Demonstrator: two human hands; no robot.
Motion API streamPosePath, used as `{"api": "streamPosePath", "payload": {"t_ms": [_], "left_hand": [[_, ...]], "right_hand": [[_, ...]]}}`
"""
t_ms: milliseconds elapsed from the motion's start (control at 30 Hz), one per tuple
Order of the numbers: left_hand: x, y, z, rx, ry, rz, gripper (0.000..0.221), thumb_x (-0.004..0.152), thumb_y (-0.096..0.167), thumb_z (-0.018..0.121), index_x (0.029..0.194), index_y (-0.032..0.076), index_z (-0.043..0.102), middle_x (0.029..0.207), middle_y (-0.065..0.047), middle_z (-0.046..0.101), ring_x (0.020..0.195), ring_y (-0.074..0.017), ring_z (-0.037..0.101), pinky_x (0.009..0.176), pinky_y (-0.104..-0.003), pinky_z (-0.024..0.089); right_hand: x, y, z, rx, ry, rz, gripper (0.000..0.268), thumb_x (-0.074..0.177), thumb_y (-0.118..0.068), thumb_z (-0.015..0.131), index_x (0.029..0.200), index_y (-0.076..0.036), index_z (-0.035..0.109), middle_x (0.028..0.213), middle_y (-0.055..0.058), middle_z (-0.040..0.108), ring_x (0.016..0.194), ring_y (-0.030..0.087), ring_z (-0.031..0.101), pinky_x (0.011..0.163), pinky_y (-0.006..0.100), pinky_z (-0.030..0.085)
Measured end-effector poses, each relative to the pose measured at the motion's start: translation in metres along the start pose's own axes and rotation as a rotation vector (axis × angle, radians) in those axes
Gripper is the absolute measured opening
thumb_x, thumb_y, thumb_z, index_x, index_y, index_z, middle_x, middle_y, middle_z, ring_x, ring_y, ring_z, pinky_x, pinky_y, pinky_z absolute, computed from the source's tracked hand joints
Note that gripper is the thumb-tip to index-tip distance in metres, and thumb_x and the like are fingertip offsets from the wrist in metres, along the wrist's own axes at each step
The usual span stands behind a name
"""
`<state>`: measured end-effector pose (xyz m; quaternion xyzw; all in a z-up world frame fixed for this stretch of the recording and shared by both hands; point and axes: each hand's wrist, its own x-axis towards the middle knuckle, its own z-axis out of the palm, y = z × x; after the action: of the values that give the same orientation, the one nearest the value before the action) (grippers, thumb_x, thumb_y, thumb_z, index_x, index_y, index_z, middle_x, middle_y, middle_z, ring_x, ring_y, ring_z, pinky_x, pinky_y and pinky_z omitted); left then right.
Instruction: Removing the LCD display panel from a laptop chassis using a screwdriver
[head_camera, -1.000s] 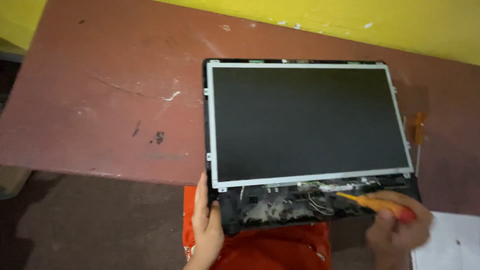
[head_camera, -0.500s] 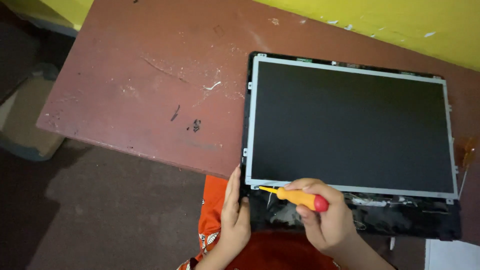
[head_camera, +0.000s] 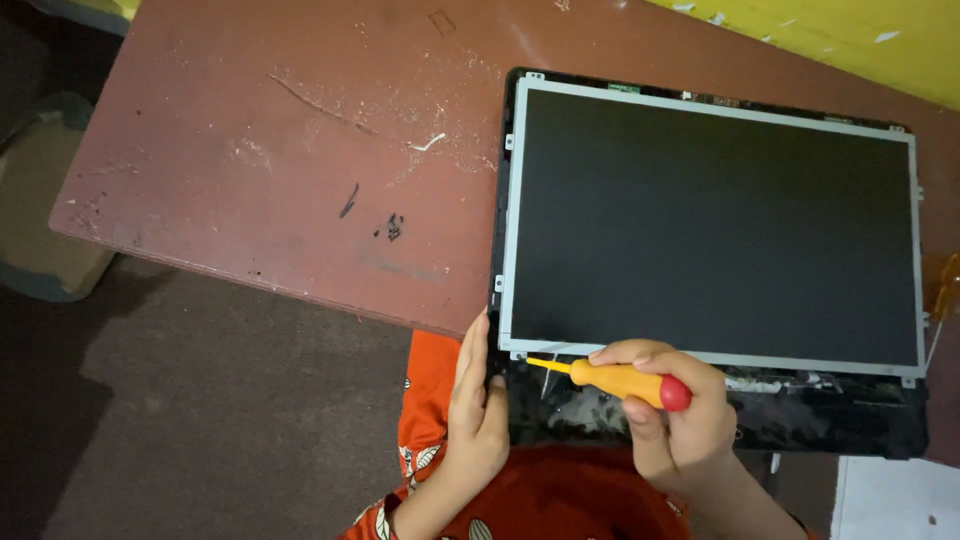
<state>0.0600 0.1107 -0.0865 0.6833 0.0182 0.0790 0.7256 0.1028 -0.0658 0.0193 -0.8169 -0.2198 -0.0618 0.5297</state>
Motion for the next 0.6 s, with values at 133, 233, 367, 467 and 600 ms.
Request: {"api": "streamPosePath", "payload": {"t_ms": [133, 233, 367, 467, 600], "left_hand": [[-0.001, -0.005, 0.002, 0.009, 0.006, -0.026, 0.065, 0.096, -0.007, 0.034, 0.16, 0.003, 0.024, 0.168, -0.018, 0.025, 0.158, -0.032, 0.02, 0.13, -0.045, 0.014], [0.001, -0.002, 0.001, 0.009, -0.001, 0.03, 0.068, 0.094, -0.01, 0.033, 0.16, 0.004, 0.023, 0.167, -0.018, 0.027, 0.158, -0.0324, 0.023, 0.131, -0.045, 0.017], [-0.001, 0.016, -0.001, 0.041, 0.003, 0.041, 0.065, 0.096, -0.003, 0.04, 0.16, 0.006, 0.026, 0.167, -0.016, 0.029, 0.157, -0.0311, 0.025, 0.13, -0.046, 0.017], [-0.006, 0.045, -0.007, -0.082, 0.338, 0.152, 0.044, 0.105, 0.027, 0.051, 0.144, 0.007, 0.043, 0.154, -0.015, 0.039, 0.148, -0.0294, 0.041, 0.122, -0.045, 0.039], [-0.027, 0.046, 0.014, -0.133, 0.111, 0.265, 0.018, 0.098, 0.012, 0.044, 0.111, 0.004, 0.052, 0.101, -0.009, 0.053, 0.089, -0.0198, 0.052, 0.08, -0.031, 0.044]], "right_hand": [[-0.004, 0.015, 0.0, -0.006, 0.021, -0.037, 0.029, 0.107, -0.032, 0.045, 0.12, -0.007, 0.043, 0.11, 0.017, 0.073, 0.1, 0.03, 0.078, 0.085, 0.032, 0.064], [-0.002, 0.015, 0.003, -0.005, 0.047, -0.109, 0.023, 0.107, -0.023, 0.044, 0.12, -0.005, 0.04, 0.109, 0.02, 0.072, 0.097, 0.033, 0.078, 0.085, 0.033, 0.063], [0.018, -0.029, -0.013, -0.15, -0.128, 0.107, 0.028, 0.103, -0.029, 0.048, 0.117, -0.005, 0.047, 0.119, 0.012, 0.074, 0.115, 0.027, 0.074, 0.097, 0.033, 0.055], [0.047, -0.07, -0.023, -0.312, -0.326, -0.027, 0.027, 0.101, -0.018, 0.049, 0.118, -0.002, 0.063, 0.125, 0.016, 0.061, 0.11, 0.028, 0.064, 0.097, 0.039, 0.051], [0.05, -0.062, -0.032, -0.288, -0.468, 0.018, 0.038, 0.099, -0.009, 0.045, 0.133, -0.007, 0.063, 0.118, 0.013, 0.06, 0.102, 0.025, 0.065, 0.088, 0.033, 0.052]]}}
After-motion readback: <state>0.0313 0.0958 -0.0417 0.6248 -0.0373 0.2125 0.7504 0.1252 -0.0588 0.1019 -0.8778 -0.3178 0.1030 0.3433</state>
